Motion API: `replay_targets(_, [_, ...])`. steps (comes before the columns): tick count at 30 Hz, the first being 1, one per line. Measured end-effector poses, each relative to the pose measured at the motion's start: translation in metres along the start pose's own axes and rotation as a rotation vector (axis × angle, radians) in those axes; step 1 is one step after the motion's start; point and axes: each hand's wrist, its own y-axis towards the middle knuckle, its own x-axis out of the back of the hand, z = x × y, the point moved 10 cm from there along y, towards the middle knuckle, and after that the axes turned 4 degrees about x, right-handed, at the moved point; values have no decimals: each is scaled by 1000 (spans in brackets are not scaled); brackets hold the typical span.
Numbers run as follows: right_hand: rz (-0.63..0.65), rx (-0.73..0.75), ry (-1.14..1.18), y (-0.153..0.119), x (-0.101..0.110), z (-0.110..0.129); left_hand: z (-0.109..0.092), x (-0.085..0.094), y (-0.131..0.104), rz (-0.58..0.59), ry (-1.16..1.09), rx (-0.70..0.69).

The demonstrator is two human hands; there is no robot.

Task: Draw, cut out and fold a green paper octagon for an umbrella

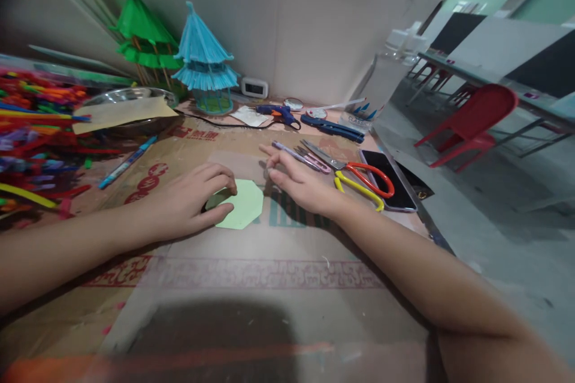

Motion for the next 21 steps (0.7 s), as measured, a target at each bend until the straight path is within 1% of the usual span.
replay_targets(1, [35,-9,-62,1,0,0,0,0,0,3,-1,5])
replay_targets(2, [101,-39,-46,1,-4,-3,0,0,0,6,0,6])
replay_targets(3, [161,-76,36,0,-8,-6,0,0,0,7,0,3])
replay_targets(4, [184,-104,153,-1,-11,-7,-1,1,0,6,3,-2])
replay_targets(5, [169,-123,266,-1,-12,-6,-1,1,0,3,7,-6])
replay_targets(6, [118,-126,337,-1,-11,-6,-2,1,0,3,11,-9])
replay_targets(7, [54,-117,355,-1,-9,-4,-1,2,0,-2,13,-7])
replay_targets(9, [-22,-95,247,-3,-12,1,-1,3,0,-21,-4,-8])
replay_targets(10, [-12,-90,140,-4,-18,5,-2,4,0,-33,-21,-25])
replay_targets(12, [56,-45,-109,-5,-34,17,-9,7,-2,-53,-72,-97])
replay_targets(13, [91,-7,-221,-6,-42,24,-13,7,-3,-51,-99,-140])
replay_targets(15, [126,63,-369,-7,-51,34,-18,5,-4,-12,-136,-193])
replay_targets(18, [125,88,-444,-7,-53,34,-17,-2,-3,70,-136,-172])
replay_targets(21, [128,87,-477,-6,-54,29,-16,-5,-4,105,-132,-151])
